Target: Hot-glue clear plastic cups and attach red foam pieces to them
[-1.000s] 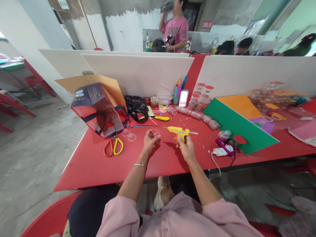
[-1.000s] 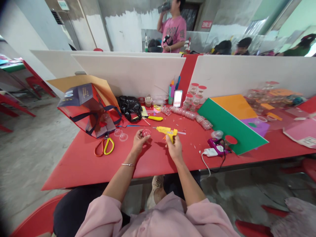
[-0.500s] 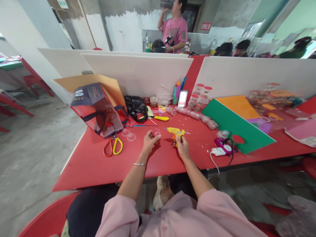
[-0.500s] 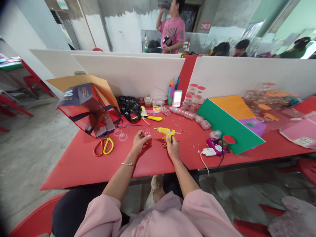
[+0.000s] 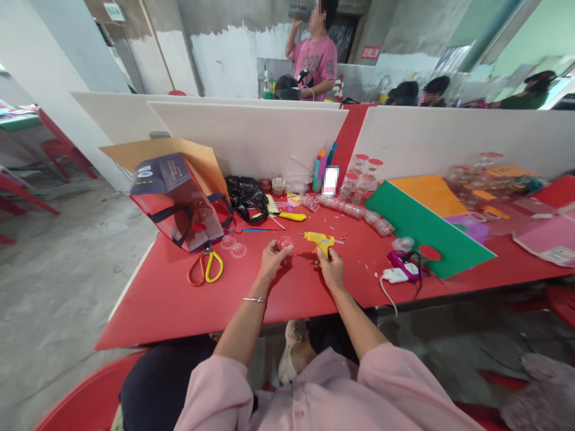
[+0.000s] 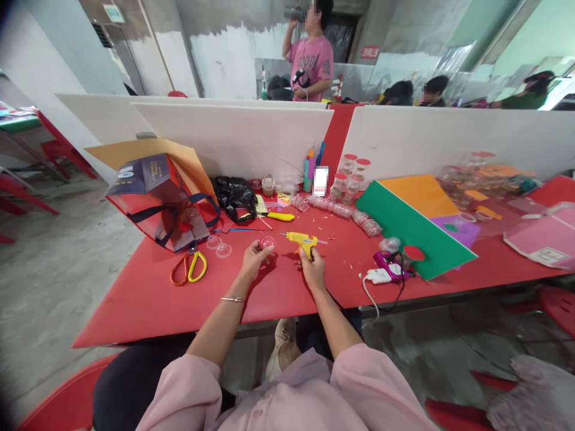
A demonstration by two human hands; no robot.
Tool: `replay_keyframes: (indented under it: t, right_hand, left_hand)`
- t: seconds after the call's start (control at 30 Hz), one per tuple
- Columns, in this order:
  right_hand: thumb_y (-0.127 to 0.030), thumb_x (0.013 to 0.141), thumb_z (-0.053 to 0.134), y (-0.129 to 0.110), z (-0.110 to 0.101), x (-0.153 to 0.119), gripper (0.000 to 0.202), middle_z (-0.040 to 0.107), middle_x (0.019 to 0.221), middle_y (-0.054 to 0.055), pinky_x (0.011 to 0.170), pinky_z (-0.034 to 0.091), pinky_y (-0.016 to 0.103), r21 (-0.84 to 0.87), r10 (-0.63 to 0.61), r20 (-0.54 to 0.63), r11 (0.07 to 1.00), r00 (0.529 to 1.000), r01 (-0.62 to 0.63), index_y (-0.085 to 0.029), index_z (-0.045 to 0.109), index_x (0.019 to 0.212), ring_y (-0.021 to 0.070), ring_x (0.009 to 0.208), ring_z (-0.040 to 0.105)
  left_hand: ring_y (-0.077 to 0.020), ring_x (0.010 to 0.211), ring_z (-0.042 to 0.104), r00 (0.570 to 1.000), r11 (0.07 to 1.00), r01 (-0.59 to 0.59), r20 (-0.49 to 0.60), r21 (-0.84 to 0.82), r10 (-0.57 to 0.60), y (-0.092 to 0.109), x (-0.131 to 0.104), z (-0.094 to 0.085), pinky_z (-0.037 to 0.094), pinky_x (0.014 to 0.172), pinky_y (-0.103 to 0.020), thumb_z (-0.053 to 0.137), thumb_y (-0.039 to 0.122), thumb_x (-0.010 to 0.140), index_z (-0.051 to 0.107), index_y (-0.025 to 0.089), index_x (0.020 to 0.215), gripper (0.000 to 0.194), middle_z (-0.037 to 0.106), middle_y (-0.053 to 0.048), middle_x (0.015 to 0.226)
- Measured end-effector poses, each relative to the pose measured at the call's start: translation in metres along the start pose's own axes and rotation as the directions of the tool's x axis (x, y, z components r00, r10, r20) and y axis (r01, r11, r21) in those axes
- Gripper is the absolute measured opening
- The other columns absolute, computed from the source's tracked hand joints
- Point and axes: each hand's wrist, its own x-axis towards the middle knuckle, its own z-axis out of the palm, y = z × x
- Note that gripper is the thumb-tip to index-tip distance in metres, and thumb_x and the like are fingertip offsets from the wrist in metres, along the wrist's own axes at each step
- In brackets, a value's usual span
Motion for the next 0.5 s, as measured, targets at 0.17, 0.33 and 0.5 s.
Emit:
replay_keyframes:
  t: [0.17,0.33,0.5]
  right_hand:
    - [-0.068,0.081,0.067,0.0024,0.0018,0.0005,0.053,0.070,0.081,0.003,0.053,0.059,0.032,0.019,-0.003,0.009,1.000,1.000,0.003,-0.020,0.067,0.103,0.0171,0.057,0.065]
    - [-0.070,0.079,0.068,0.0034,0.0015,0.0013,0.053,0.068,0.077,0.002,0.053,0.058,0.031,0.019,-0.007,0.010,1.000,1.000,0.007,-0.020,0.065,0.099,0.0171,0.057,0.065]
    - [-0.072,0.079,0.066,0.0024,0.0021,0.0005,0.053,0.067,0.074,0.000,0.055,0.058,0.032,0.020,-0.013,0.003,1.000,1.000,0.013,-0.021,0.064,0.097,0.0172,0.057,0.064]
  left_hand:
    - [-0.0162,0.062,0.069,1.000,0.999,0.020,0.010,-0.039,-0.019,-0.0019,-0.0003,-0.0010,0.050,0.050,-0.024,0.087,0.046,0.069,0.062,0.018,0.103,0.051,0.072,-0.006,0.084]
    - [-0.0205,0.082,0.075,1.000,0.995,0.000,0.006,-0.100,0.001,-0.0035,0.0012,-0.0014,0.061,0.065,-0.032,0.090,0.040,0.065,0.059,0.020,0.109,0.057,0.073,-0.009,0.105]
    - [-0.0247,0.081,0.076,0.994,0.993,0.078,0.089,-0.084,-0.070,-0.0029,-0.0009,-0.0005,0.059,0.057,-0.030,0.088,0.047,0.068,0.060,0.018,0.108,0.057,0.074,-0.009,0.093]
